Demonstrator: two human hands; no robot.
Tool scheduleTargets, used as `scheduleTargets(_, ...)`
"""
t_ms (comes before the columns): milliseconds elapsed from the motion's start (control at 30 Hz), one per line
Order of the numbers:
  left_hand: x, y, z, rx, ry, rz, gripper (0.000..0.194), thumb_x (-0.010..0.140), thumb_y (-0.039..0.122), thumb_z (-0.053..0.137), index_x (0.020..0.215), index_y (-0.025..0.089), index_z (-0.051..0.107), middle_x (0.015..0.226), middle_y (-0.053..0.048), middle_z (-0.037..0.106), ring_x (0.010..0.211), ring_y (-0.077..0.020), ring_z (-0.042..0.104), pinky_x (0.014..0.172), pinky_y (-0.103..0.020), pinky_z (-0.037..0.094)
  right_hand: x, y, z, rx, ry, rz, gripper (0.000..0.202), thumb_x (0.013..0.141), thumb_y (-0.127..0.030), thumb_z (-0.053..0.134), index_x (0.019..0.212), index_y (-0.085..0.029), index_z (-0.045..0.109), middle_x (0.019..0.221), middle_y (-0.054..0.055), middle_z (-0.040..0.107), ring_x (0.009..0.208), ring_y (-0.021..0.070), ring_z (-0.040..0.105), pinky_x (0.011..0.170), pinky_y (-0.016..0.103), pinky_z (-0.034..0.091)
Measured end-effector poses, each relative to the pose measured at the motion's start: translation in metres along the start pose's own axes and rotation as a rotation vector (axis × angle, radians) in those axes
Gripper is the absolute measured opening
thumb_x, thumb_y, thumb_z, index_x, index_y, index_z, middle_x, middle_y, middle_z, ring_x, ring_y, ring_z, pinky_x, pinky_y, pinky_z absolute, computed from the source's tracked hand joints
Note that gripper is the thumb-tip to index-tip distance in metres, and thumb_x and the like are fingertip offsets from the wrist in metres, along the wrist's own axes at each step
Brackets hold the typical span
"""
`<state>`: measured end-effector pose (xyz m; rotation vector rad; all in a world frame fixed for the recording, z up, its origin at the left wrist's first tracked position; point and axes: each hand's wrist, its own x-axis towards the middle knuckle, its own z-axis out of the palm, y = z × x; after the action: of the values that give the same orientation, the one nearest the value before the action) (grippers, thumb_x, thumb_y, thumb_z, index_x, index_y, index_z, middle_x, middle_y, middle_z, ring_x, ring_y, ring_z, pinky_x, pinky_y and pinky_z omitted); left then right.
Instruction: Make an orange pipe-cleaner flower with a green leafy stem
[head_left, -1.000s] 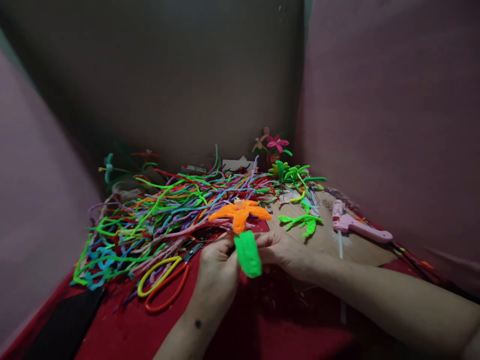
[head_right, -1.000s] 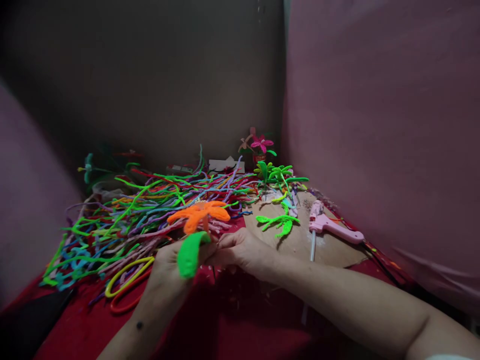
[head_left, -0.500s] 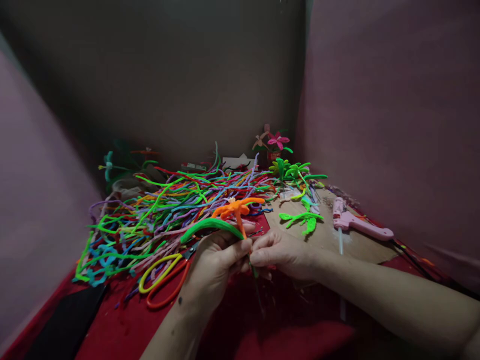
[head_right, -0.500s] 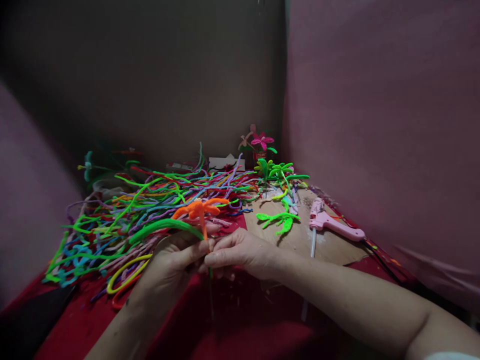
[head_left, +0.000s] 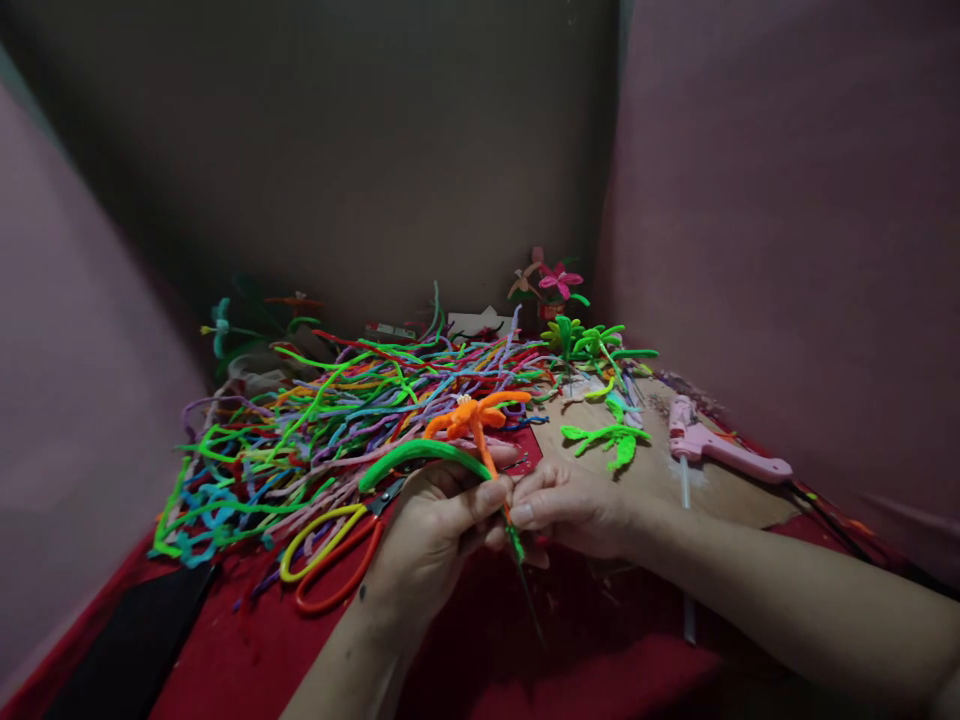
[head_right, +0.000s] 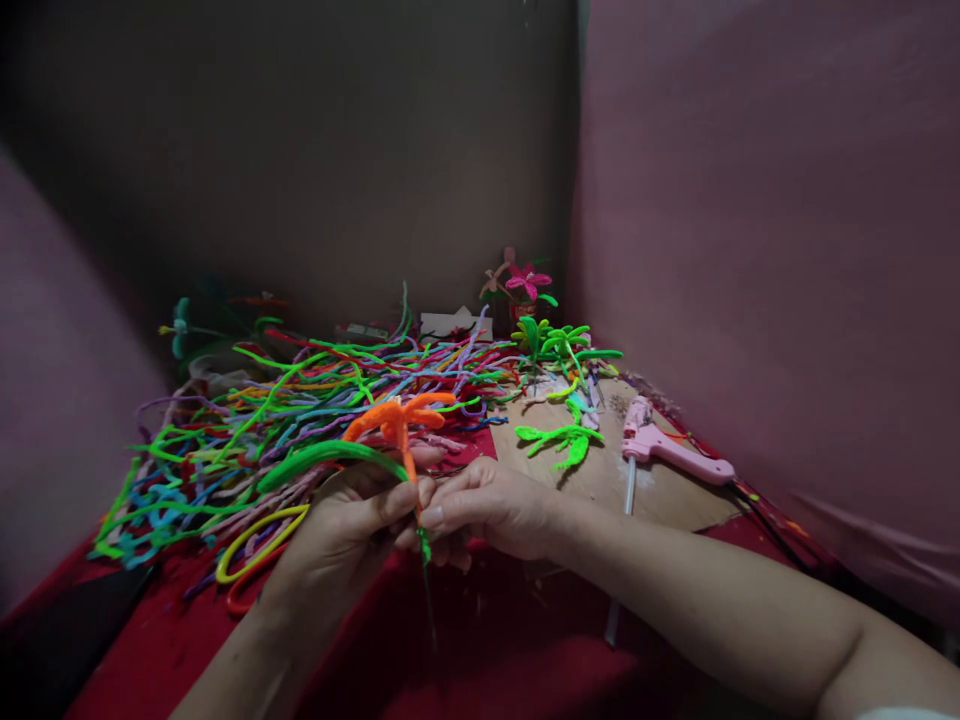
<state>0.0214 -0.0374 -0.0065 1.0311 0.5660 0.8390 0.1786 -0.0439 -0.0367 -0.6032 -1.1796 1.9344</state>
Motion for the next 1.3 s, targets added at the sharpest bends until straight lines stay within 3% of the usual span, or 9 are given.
scheduleTargets(133, 0.000, 0.001, 0.002, 0.018, -0.021, 0.024, 0.018, 0.071, 0.022, 0.065, 0.058, 0.010, 0.063, 0.052, 0.000, 0.051, 0.046, -0.0090, 0.047, 0.046, -0.024, 0.044, -0.001, -0.001, 0.003, 0.002, 0.034, -0.002, 0.017, 0.062, -0.026, 0.070, 0.065, -0.010, 0.070, 0.066, 0.005, 0.067, 0.049, 0.0094, 0.055, 0.041, 0.019, 0.042)
scheduleTargets(233, 0.001, 0.001, 0.000, -0.011, 0.088, 0.043, 0.011, 0.066, 0.020, 0.071, 0.068, 0.012, 0.063, 0.058, 0.002, 0.053, 0.047, -0.0076, 0.049, 0.047, -0.021, 0.043, -0.001, -0.001, 0.003, -0.028, 0.097, -0.045, 0.016, 0.063, -0.026, 0.070, 0.067, -0.010, 0.069, 0.062, 0.003, 0.063, 0.048, 0.0080, 0.051, 0.044, 0.020, 0.041)
scheduleTargets(400, 0.004, -0.002, -0.002, -0.002, 0.255, 0.021, 0.028, 0.059, 0.023, 0.077, 0.079, 0.018, 0.059, 0.065, 0.005, 0.055, 0.046, -0.0031, 0.044, 0.039, -0.013, 0.030, 0.000, -0.003, 0.005, -0.102, 0.241, -0.164, 0.013, 0.067, -0.026, 0.069, 0.070, -0.013, 0.068, 0.063, 0.000, 0.057, 0.053, 0.0076, 0.047, 0.048, 0.020, 0.038)
scheduleTargets(533, 0.005, -0.006, 0.002, 0.088, 0.264, -0.012, 0.022, 0.063, 0.026, 0.074, 0.069, 0.016, 0.056, 0.052, 0.008, 0.044, 0.042, -0.0022, 0.035, 0.040, -0.013, 0.027, -0.001, -0.004, 0.009, -0.346, 0.333, -0.279, 0.019, 0.073, -0.029, 0.065, 0.062, -0.014, 0.067, 0.065, -0.001, 0.052, 0.060, 0.0090, 0.046, 0.058, 0.022, 0.038)
scheduleTargets(700, 0.007, -0.008, 0.000, 0.125, 0.307, 0.032, 0.023, 0.056, 0.023, 0.077, 0.067, 0.013, 0.060, 0.053, 0.007, 0.046, 0.042, -0.0016, 0.030, 0.039, -0.015, 0.021, -0.002, -0.003, 0.011, -0.641, 0.396, -0.408, 0.019, 0.078, -0.028, 0.059, 0.067, -0.016, 0.068, 0.078, 0.002, 0.053, 0.077, 0.0139, 0.049, 0.074, 0.027, 0.039)
scheduleTargets(833, 0.006, -0.006, -0.001, 0.153, 0.245, 0.020, 0.021, 0.060, 0.027, 0.075, 0.070, 0.013, 0.064, 0.053, 0.006, 0.047, 0.043, -0.0027, 0.029, 0.041, -0.016, 0.022, -0.004, -0.004, 0.013, -0.687, 0.354, -0.394, 0.019, 0.080, -0.029, 0.057, 0.072, -0.016, 0.069, 0.080, 0.002, 0.053, 0.078, 0.0141, 0.050, 0.074, 0.027, 0.040)
scheduleTargets(967, 0.005, -0.004, -0.001, 0.248, 0.189, 0.073, 0.019, 0.065, 0.030, 0.072, 0.074, 0.014, 0.066, 0.061, 0.003, 0.053, 0.052, -0.0070, 0.040, 0.052, -0.019, 0.035, -0.004, -0.005, 0.012, -0.595, 0.304, -0.375, 0.017, 0.079, -0.031, 0.059, 0.078, -0.018, 0.070, 0.080, 0.001, 0.054, 0.078, 0.0137, 0.050, 0.075, 0.027, 0.040)
scheduleTargets(1133, 0.003, -0.003, -0.005, 0.375, 0.174, 0.117, 0.016, 0.074, 0.031, 0.065, 0.081, 0.016, 0.066, 0.074, -0.001, 0.059, 0.070, -0.0129, 0.050, 0.067, -0.023, 0.040, -0.002, -0.002, 0.008, -0.552, 0.253, -0.406, 0.017, 0.080, -0.032, 0.059, 0.081, -0.020, 0.072, 0.088, 0.003, 0.054, 0.086, 0.0145, 0.050, 0.081, 0.028, 0.039)
scheduleTargets(1300, 0.003, -0.002, -0.005, 0.419, 0.142, 0.092, 0.021, 0.075, 0.034, 0.063, 0.087, 0.016, 0.066, 0.074, -0.001, 0.059, 0.067, -0.0119, 0.049, 0.063, -0.021, 0.039, -0.003, -0.002, 0.007, -0.548, 0.237, -0.377, 0.019, 0.080, -0.034, 0.060, 0.078, -0.020, 0.072, 0.085, 0.002, 0.053, 0.084, 0.0141, 0.049, 0.081, 0.028, 0.040)
